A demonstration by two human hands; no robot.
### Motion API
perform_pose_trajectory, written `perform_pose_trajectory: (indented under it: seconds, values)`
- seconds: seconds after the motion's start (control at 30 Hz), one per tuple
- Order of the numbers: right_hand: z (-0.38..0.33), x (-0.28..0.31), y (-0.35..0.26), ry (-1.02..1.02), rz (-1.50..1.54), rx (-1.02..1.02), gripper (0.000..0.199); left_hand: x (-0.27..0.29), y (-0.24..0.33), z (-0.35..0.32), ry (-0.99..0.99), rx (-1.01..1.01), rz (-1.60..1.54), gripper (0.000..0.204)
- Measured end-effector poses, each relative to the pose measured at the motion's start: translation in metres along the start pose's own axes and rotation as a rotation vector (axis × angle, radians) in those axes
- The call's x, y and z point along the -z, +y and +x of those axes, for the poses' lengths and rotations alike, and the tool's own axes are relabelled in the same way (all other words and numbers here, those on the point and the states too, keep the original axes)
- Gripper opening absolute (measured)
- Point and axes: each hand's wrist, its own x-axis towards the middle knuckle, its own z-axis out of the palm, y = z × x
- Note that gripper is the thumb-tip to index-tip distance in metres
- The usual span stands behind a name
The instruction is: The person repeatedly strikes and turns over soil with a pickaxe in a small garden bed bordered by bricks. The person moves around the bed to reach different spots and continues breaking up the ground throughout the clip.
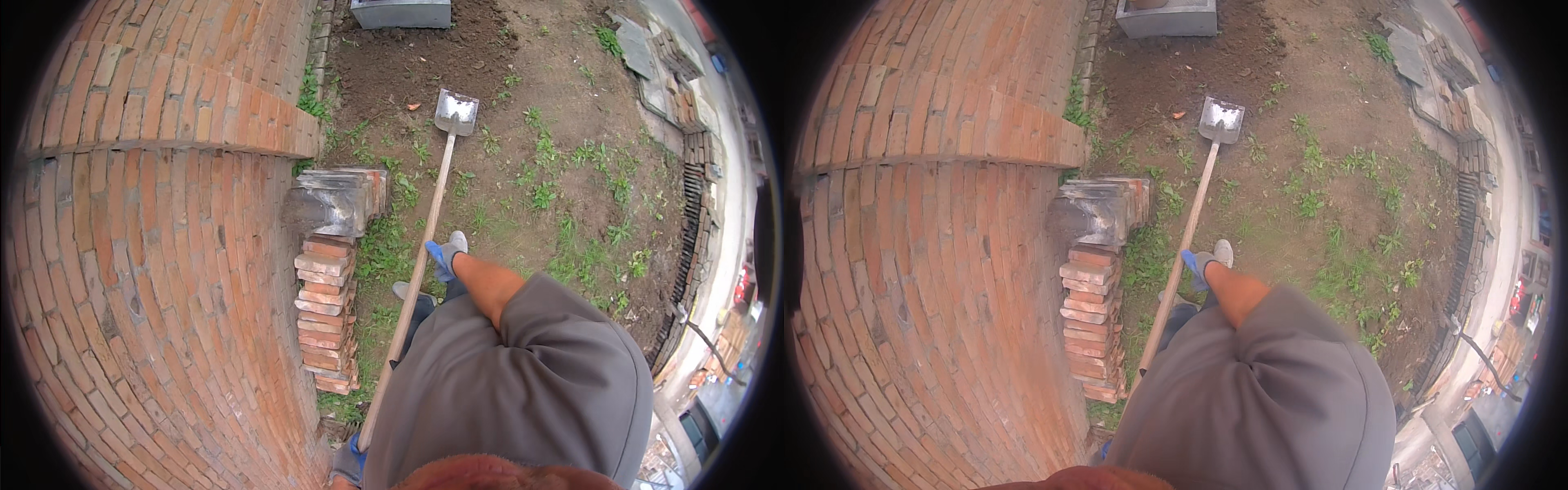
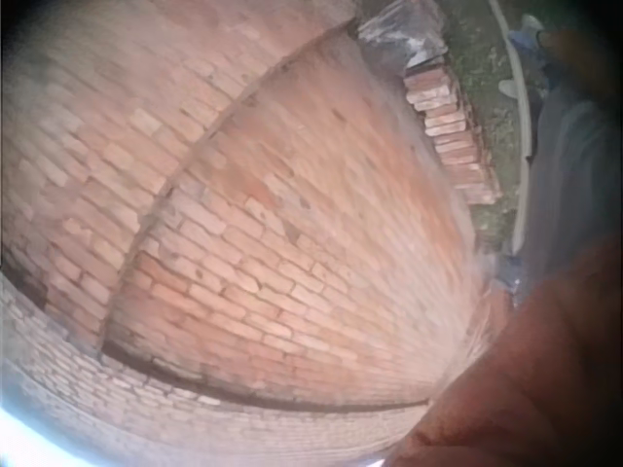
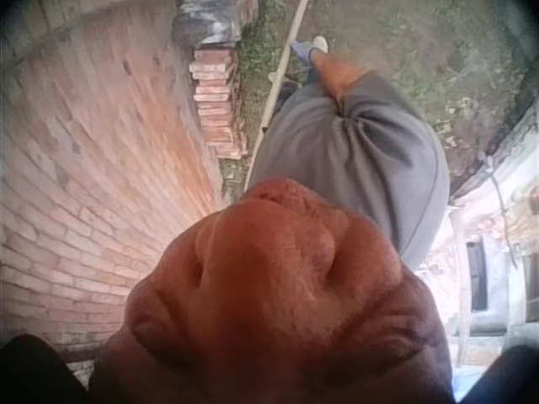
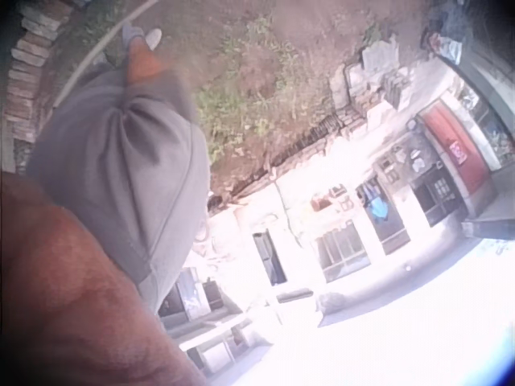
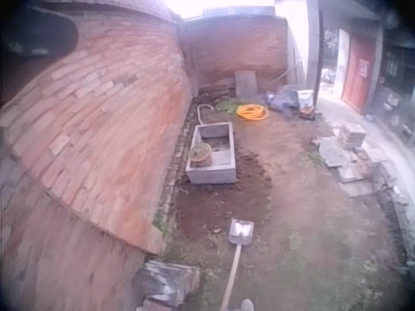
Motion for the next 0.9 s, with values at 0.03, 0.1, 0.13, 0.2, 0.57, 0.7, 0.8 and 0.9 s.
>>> perform_pose_trajectory:
  seconds: [0.03, 0.1, 0.13, 0.2, 0.57, 0.7, 0.8, 0.9]
  values:
    - [0.002, -0.017, 0.007, -0.087, 0.229, -0.033, 0.064, 0.001, 0.002, -0.006, -0.003, 0.009, 0.005, 0.049]
    - [0.012, -0.042, 0.009, -0.254, 0.65, -0.121, 0.063, 0.004, 0.006, -0.011, 0.002, 0.014, 0.02, 0.049]
    - [0.017, -0.049, 0.008, -0.221, 0.694, -0.081, 0.059, 0.005, 0.008, -0.012, 0.007, 0.01, 0.025, 0.049]
    - [0.023, -0.063, 0.005, -0.186, 0.52, -0.026, 0.054, 0.009, 0.013, -0.013, 0.026, -0.006, 0.046, 0.05]
    - [-0.045, -0.092, 0.029, -0.571, 0.91, 0.056, 0.042, 0.006, -0.072, 0.011, 0.606, -0.217, 0.211, 0.043]
    - [-0.065, -0.066, 0.012, -0.576, 1.036, 0.236, 0.041, 0.009, -0.129, 0.099, 0.376, -0.371, 0.122, 0.042]
    - [-0.089, -0.052, 0.016, -0.565, 1.134, 0.373, 0.041, 0.03, -0.154, 0.149, 0.301, -0.526, 0.136, 0.042]
    - [-0.114, -0.058, 0.04, -0.447, 1.186, 0.459, 0.041, 0.053, -0.178, 0.191, 0.303, -0.646, 0.148, 0.041]
